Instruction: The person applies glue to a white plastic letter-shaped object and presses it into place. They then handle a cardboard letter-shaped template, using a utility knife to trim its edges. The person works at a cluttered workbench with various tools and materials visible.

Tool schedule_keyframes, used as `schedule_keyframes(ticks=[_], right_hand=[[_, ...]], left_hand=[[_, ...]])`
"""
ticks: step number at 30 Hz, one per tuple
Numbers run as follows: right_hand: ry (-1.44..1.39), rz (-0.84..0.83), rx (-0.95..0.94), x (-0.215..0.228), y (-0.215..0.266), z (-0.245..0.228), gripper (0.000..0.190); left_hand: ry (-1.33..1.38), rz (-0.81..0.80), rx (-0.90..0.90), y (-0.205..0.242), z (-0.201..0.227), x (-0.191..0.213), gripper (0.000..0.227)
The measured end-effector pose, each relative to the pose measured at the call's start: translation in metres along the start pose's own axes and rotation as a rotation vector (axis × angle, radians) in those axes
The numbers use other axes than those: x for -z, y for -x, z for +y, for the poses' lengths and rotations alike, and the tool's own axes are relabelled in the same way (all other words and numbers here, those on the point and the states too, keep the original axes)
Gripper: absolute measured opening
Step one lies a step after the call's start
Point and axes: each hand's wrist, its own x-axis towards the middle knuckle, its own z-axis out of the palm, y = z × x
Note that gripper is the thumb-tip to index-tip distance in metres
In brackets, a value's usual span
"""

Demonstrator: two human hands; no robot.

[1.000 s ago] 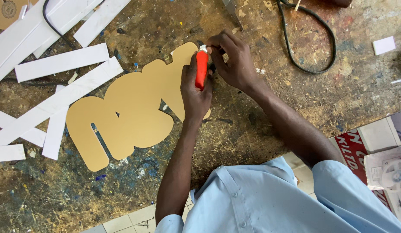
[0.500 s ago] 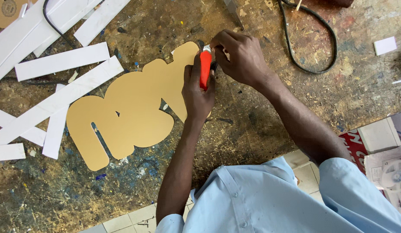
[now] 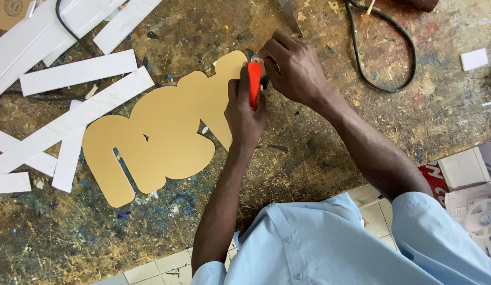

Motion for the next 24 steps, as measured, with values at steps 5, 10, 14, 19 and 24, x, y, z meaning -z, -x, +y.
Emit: schedule_keyframes(ticks=[5,10,14,19,24], right_hand=[[-0.131,0.074,-0.022,0.003,-0.005,0.011,0.014],[-0.151,0.098,0.002,0.007,0.000,-0.002,0.014],[-0.085,0.168,-0.015,0.002,0.000,0.018,0.014],[-0.054,0.137,0.028,-0.014,0.009,0.018,0.021],[-0.033,0.182,-0.031,0.001,-0.006,0.028,0.013]], left_hand=[[0.081,0.023,-0.073,0.000,-0.002,0.004,0.070],[0.090,0.008,-0.039,-0.001,-0.001,0.003,0.068],[0.047,0.018,-0.089,0.005,-0.001,0.000,0.069],[0.063,0.066,-0.079,0.003,-0.003,0.000,0.066],[0.051,0.052,-0.114,0.004,0.000,0.001,0.068]])
